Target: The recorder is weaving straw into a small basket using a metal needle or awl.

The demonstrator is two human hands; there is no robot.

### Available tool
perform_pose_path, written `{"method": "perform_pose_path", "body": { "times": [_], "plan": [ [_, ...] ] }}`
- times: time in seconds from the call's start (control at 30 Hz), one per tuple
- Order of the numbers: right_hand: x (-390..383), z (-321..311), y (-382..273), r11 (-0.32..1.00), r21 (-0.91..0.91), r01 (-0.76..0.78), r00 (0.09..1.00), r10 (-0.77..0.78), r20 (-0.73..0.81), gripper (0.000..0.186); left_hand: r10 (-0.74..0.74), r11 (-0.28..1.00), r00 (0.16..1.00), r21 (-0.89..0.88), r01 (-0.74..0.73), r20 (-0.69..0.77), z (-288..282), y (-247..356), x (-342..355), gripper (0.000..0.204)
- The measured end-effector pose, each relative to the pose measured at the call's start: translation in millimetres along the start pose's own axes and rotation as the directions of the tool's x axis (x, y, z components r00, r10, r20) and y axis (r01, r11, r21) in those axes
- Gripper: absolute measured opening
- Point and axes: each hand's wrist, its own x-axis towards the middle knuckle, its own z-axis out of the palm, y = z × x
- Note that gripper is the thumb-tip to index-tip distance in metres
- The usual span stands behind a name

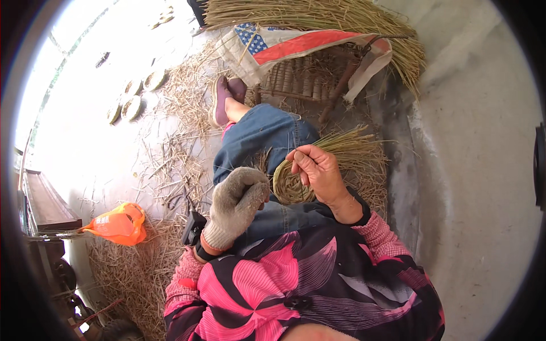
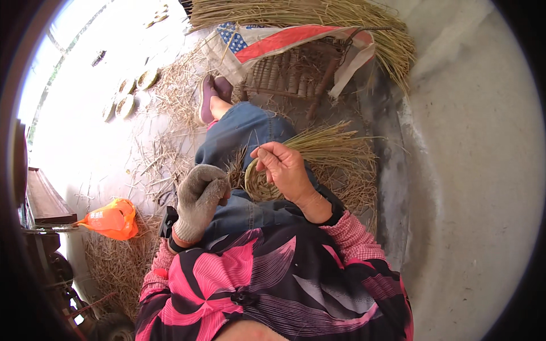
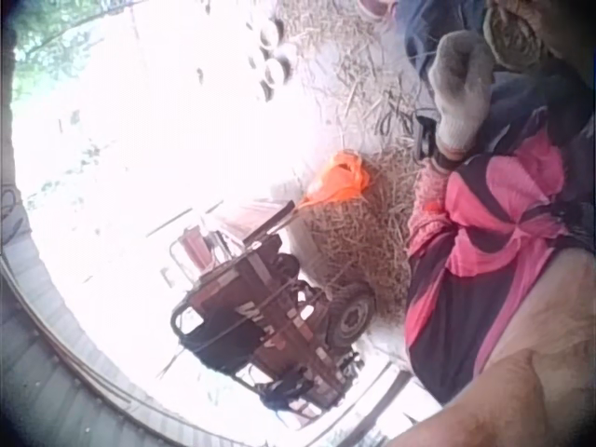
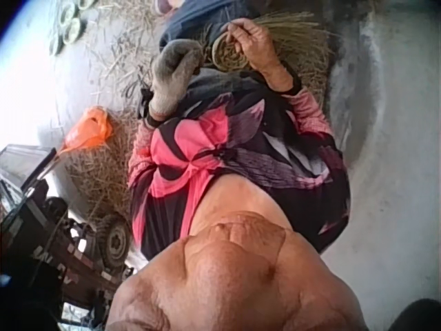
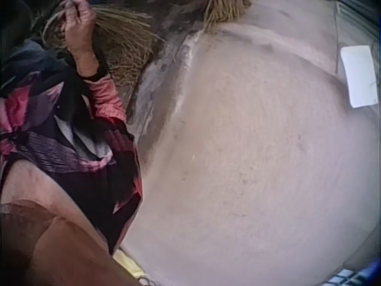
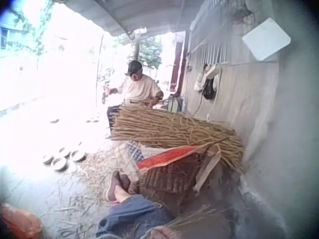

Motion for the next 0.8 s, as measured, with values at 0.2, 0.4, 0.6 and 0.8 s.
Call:
{"method": "perform_pose_path", "body": {
  "times": [0.2, 0.4, 0.6, 0.8],
  "plan": [
    [0.6, -0.7, 0.7, 0.997, 0.066, -0.034, 0.999, 0.032, 0.034, 0.019, 0.032, 0.999, 0.999, 0.031, -0.033, 0.043, -3.4, -1.4, -2.9, 0.008],
    [1.3, -2.4, 1.2, 0.992, 0.112, -0.058, 0.996, 0.05, 0.07, 0.019, 0.052, 0.999, 0.997, -0.015, -0.051, 0.056, -4.7, -2.0, -4.2, 0.008],
    [1.4, -1.9, 3.0, 0.987, 0.146, -0.067, 0.994, 0.054, 0.091, 0.02, 0.052, 0.999, 0.998, -0.018, -0.052, 0.043, -3.7, -0.3, -5.3, 0.009],
    [1.5, -2.4, 2.1, 0.986, 0.153, -0.072, 0.994, 0.057, 0.098, 0.021, 0.1, 0.995, 0.994, 0.023, -0.101, 0.034, -4.9, -1.2, -5.3, 0.009]
  ]
}}
